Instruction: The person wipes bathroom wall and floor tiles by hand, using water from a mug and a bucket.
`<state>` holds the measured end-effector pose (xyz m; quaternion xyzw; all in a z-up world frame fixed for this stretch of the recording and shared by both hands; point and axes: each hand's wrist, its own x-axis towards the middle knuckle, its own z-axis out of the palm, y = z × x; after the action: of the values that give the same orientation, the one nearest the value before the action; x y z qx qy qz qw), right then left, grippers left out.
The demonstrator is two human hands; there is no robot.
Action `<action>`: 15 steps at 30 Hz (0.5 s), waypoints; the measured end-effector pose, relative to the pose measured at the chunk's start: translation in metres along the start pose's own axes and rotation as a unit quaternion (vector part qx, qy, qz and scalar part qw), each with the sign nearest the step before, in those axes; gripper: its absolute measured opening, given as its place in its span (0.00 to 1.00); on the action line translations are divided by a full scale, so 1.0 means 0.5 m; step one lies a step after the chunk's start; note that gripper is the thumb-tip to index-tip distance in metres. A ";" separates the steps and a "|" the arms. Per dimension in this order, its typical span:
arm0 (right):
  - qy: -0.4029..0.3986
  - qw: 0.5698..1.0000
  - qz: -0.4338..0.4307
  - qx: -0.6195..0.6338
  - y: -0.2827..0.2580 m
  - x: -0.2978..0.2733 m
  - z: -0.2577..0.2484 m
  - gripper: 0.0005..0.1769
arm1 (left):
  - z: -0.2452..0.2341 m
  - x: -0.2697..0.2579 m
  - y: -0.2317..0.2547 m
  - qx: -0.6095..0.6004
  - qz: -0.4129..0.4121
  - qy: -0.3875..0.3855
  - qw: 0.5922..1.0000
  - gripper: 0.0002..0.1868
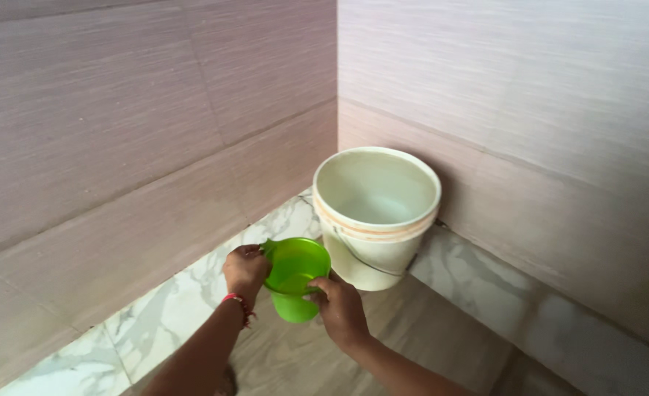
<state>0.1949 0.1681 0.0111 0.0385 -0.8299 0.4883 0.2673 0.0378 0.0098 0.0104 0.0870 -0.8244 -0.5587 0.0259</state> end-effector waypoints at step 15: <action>-0.008 0.999 0.011 -0.033 0.104 -0.150 -0.254 0.10 | 0.163 -0.239 0.034 0.030 -0.025 -0.100 0.994 0.17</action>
<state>0.2935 0.2861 -0.0176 0.0241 -0.8481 0.4631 0.2563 0.1421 0.1113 0.0019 0.0524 -0.8369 -0.5399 -0.0735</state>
